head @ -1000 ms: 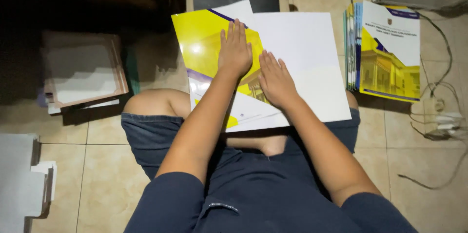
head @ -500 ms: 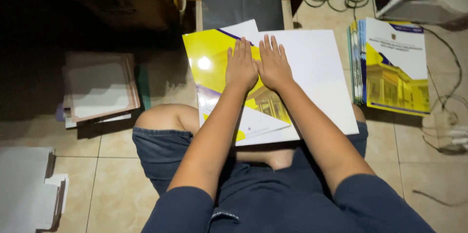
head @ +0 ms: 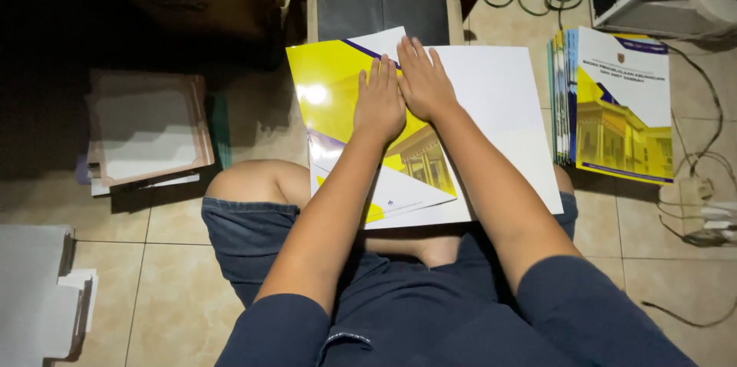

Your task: The person folds printed covers by hand, smoothing each one, then placing it onto a stack. The person also flips through and smooths pages of a book, then places it on a stack and aligns the books.

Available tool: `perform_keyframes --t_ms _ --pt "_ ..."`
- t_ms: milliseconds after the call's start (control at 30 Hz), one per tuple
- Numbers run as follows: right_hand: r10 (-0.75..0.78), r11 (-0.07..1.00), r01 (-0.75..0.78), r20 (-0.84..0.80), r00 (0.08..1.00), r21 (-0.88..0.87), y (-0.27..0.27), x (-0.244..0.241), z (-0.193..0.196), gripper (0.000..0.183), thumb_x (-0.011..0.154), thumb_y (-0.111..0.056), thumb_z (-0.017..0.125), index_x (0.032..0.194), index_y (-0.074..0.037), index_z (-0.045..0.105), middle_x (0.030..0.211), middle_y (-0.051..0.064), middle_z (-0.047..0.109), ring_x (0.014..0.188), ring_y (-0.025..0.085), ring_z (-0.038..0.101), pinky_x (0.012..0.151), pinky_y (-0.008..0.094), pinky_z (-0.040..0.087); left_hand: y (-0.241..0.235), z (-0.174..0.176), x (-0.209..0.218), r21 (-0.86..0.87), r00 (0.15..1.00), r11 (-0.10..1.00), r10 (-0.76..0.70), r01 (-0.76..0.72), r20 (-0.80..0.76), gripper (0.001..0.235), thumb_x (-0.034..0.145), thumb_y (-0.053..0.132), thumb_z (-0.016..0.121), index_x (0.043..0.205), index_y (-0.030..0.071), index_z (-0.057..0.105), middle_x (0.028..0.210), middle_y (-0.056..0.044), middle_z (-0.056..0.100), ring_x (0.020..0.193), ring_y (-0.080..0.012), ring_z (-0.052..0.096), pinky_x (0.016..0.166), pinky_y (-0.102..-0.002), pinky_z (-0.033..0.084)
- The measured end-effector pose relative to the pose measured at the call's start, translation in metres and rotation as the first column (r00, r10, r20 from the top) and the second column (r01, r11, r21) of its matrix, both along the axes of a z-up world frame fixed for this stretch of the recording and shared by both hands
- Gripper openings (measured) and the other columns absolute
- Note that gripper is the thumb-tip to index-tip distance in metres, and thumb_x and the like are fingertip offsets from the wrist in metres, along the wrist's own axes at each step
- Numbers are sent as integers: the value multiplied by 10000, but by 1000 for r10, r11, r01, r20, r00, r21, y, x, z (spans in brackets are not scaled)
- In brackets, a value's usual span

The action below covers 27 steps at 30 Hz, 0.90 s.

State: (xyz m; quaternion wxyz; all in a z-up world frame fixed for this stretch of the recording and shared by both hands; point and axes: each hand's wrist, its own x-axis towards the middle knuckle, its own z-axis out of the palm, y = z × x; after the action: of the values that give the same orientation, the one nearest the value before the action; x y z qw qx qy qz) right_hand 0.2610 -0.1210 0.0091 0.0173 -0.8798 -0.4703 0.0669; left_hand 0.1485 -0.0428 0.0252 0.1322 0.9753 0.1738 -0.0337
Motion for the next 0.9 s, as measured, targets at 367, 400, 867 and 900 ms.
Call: perform_keyframes --t_ms 367,400,867,900 --pt "-16 1000 16 -86 996 9 -100 -86 1 633 1076 -338 283 1627 -29 243 1708 159 206 1580 286 181 1277 448 94 -5 -11 -3 43 997 998 33 -36 64 569 1073 199 244 1616 30 268 1699 -164 235 1584 -298 191 1278 -511 125" --pt "-8 1000 8 -90 996 7 -113 -101 7 626 1078 -338 281 1625 -35 247 1705 156 220 1577 279 191 1274 442 96 -5 0 -6 53 996 997 43 -47 75 569 1070 190 234 1616 32 261 1699 -162 231 1584 -295 189 1277 -510 131" --pt "13 999 -13 -6 1000 32 17 17 -1 620 1090 -337 238 1652 -78 207 1726 111 174 1595 255 135 1281 474 46 3 -8 6 53 1000 999 4 -4 6 585 1068 207 211 1625 31 226 1710 -160 194 1593 -303 148 1285 -512 100" --pt "20 999 -20 -5 1000 36 18 16 3 624 1091 -345 226 1652 -70 209 1725 114 173 1596 259 132 1282 469 51 1 -5 3 45 1000 999 19 -20 3 582 1068 205 204 1629 48 224 1712 -145 196 1593 -289 151 1285 -499 93"
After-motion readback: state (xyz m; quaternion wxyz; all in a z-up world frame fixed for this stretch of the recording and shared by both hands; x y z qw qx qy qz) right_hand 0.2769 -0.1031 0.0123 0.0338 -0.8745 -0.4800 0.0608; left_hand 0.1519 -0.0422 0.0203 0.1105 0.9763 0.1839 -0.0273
